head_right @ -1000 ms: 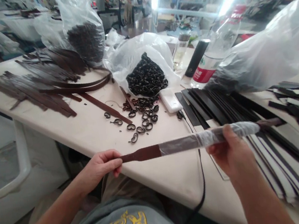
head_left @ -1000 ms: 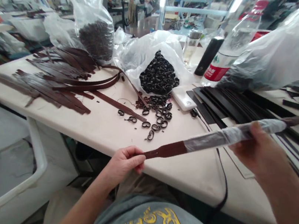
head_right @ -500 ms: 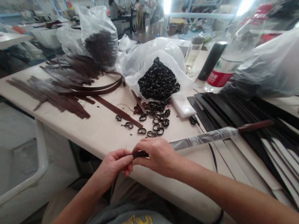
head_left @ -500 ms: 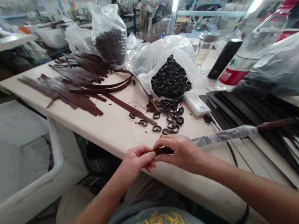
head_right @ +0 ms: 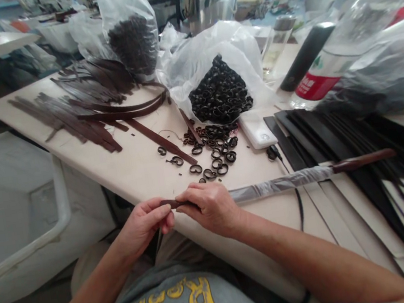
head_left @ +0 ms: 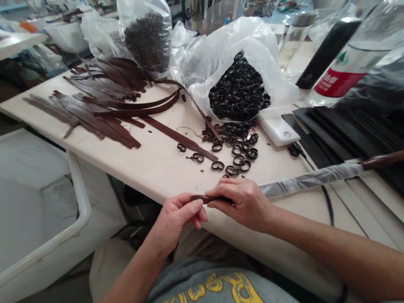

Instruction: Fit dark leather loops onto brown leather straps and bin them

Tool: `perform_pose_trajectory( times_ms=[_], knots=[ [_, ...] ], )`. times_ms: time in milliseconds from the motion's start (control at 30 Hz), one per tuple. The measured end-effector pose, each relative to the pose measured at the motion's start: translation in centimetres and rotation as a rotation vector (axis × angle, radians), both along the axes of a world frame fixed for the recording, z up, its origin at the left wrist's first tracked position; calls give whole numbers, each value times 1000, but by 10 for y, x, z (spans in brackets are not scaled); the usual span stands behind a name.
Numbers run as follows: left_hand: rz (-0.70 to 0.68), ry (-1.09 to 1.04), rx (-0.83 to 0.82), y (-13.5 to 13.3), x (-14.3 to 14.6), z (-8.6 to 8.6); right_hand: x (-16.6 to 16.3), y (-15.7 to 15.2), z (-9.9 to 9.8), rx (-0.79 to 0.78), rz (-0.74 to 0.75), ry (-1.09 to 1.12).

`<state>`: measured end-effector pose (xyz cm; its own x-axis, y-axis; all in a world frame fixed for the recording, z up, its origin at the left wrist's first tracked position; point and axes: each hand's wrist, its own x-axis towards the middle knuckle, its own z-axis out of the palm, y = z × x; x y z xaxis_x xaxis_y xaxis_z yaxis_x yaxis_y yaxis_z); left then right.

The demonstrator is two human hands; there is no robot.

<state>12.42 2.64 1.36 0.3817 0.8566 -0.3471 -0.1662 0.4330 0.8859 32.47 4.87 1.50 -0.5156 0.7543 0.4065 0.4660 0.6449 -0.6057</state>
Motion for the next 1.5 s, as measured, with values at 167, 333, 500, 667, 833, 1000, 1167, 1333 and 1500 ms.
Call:
perform_pose_trajectory(
  times_ms=[167,333,500,667,833,1000,1167,1333,1500],
  knots=[
    [76,332,277,-4,-6,1,1,-2,1,15,35,-61],
    [-81,693,791,-3,-13,5,2,-3,-2,-5,77,-47],
    [-108,794,1065,-5,-15,-3,1,-6,-6,-32,116,-68],
    [-108,810,1150,-3,-17,-9,0,-6,-6,-59,138,-95],
    [-48,1050,1165,34,-46,-10,5,5,-6,6,41,-101],
    [-58,1544,976,80,-78,-21,9,7,-9,10,-5,-147],
    [-93,1653,944,92,-85,-27,8,3,-10,0,-2,-158],
    [207,1541,1126,108,-92,-18,7,4,-10,-10,-19,-143],
    [229,1393,1192,135,-75,5,8,3,-10,-28,-10,-128]
  ],
)
